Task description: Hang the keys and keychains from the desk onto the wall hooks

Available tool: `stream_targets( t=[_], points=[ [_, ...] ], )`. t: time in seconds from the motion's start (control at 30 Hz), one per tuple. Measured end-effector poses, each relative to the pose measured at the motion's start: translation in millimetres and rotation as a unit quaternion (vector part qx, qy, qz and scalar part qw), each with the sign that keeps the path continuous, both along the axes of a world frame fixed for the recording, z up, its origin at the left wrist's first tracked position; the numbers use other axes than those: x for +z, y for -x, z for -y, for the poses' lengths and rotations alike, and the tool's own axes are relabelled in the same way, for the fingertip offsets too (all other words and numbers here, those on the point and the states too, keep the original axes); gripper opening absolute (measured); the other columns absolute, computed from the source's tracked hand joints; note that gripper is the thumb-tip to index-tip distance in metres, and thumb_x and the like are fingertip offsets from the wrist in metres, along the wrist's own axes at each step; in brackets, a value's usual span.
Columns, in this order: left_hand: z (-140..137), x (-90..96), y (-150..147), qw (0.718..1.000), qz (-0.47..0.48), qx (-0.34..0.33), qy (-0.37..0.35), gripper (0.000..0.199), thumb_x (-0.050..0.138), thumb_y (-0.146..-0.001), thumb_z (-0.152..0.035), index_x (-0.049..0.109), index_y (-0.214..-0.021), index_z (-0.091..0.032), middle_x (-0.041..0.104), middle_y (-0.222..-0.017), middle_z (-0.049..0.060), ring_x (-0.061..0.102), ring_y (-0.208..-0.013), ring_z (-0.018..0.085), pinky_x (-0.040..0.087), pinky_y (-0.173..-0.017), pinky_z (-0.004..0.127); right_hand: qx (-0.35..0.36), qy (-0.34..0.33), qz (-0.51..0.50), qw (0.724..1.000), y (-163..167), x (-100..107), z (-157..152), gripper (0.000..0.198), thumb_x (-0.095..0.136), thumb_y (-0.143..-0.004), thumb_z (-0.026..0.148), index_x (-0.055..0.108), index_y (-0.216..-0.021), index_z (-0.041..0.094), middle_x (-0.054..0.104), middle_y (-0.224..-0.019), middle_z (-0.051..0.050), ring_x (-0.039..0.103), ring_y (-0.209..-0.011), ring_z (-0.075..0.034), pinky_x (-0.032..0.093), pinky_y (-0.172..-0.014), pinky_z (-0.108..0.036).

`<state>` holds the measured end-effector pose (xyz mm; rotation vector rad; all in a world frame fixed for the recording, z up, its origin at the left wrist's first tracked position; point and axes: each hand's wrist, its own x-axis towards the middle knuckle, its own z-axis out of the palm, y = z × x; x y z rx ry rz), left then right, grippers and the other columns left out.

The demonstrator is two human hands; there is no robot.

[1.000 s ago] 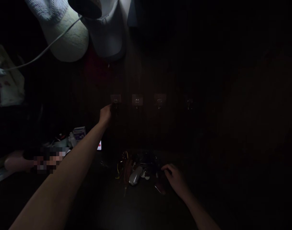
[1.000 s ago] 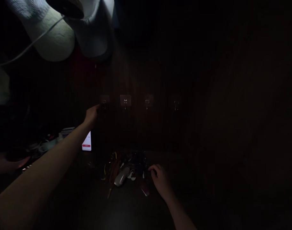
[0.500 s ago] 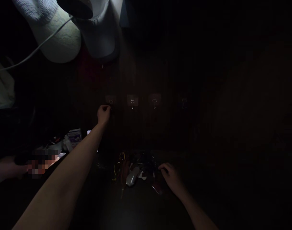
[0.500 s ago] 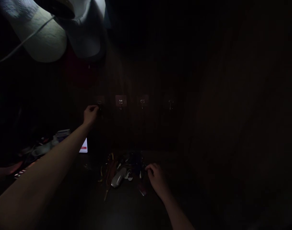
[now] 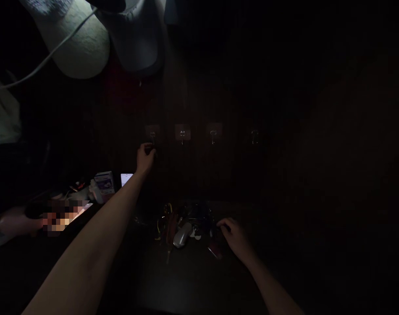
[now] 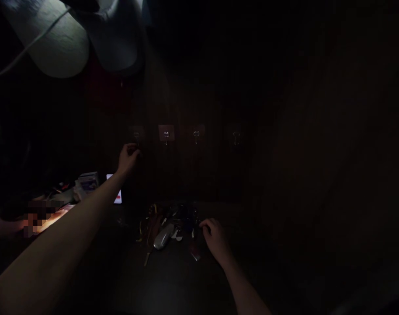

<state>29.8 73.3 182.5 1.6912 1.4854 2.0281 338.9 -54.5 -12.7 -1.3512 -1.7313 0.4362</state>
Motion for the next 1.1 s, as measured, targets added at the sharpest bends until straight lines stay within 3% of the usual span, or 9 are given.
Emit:
stream_targets(
  t=[0.13,0.3,0.5,0.7,0.8,0.93,1.1],
  points=[
    [6.9,-17.8,4.8,0.999,0.015,-0.034,0.016,0.032,0.055,-0.071,-0.021,0.053,-0.103,-0.019,0.061,-0.099,0.006,0.058,-0.093,0.017,0.044,-0.084,0.03,0.005,-0.001,0.003,1.0,-0.4,-1.6,-1.0,0.02,0.041,-0.076,0.022,0.06,-0.072,0.025,0.063,-0.081,-0.002,0.058,-0.085,-0.02,0.043,-0.081,-0.034],
    [23.6,-53.9,16.3,0.991,0.064,-0.065,0.094,0.03,0.058,-0.071,-0.028,0.055,-0.099,-0.018,0.063,-0.089,0.004,0.062,-0.076,0.015,0.048,-0.073,0.03,0.002,0.002,0.009,1.0,-0.5,-2.1,-1.2,0.02,0.041,-0.076,0.022,0.06,-0.072,0.024,0.063,-0.082,-0.002,0.058,-0.086,-0.019,0.042,-0.081,-0.033],
    [53.5,-106.0,30.5,0.979,0.11,-0.086,0.149,0.028,0.062,-0.066,-0.031,0.059,-0.091,-0.019,0.064,-0.082,0.001,0.063,-0.069,0.015,0.049,-0.068,0.028,0.001,0.003,0.012,1.0,-1.0,-3.7,-2.8,0.02,0.041,-0.075,0.023,0.061,-0.073,0.024,0.063,-0.083,-0.002,0.057,-0.086,-0.019,0.042,-0.08,-0.033],
    [81.7,-138.0,33.9,0.968,0.133,-0.086,0.194,0.029,0.064,-0.064,-0.034,0.061,-0.088,-0.018,0.065,-0.079,0.002,0.063,-0.07,0.017,0.049,-0.067,0.029,0.005,-0.003,0.009,1.0,-2.2,-7.5,-5.2,0.02,0.042,-0.075,0.023,0.062,-0.073,0.023,0.063,-0.082,-0.003,0.058,-0.085,-0.019,0.043,-0.079,-0.033],
    [94.4,-147.3,32.3,0.97,0.073,-0.071,0.221,0.026,0.058,-0.068,-0.035,0.062,-0.089,-0.018,0.067,-0.081,0.002,0.064,-0.076,0.018,0.05,-0.072,0.031,0.006,-0.003,0.012,1.0,-2.7,-8.9,-5.9,0.02,0.042,-0.076,0.024,0.062,-0.074,0.023,0.063,-0.083,-0.003,0.058,-0.086,-0.019,0.043,-0.08,-0.033],
    [111.2,-158.5,25.1,0.967,-0.081,-0.046,0.237,0.025,0.049,-0.077,-0.031,0.063,-0.094,-0.02,0.069,-0.093,0.002,0.063,-0.089,0.019,0.047,-0.083,0.033,0.006,-0.002,0.014,1.0,-2.4,-9.0,-6.1,0.02,0.042,-0.076,0.024,0.062,-0.073,0.023,0.063,-0.083,-0.003,0.058,-0.085,-0.02,0.043,-0.08,-0.033],
    [132.8,-169.2,2.1,0.938,-0.264,-0.066,0.216,0.031,0.044,-0.083,-0.026,0.061,-0.108,-0.02,0.066,-0.109,0.005,0.058,-0.103,0.02,0.042,-0.092,0.036,-0.001,-0.001,0.013,1.0,-1.2,-7.4,-4.8,0.02,0.042,-0.075,0.024,0.062,-0.073,0.024,0.063,-0.083,-0.003,0.058,-0.086,-0.019,0.043,-0.08,-0.033]
  ],
)
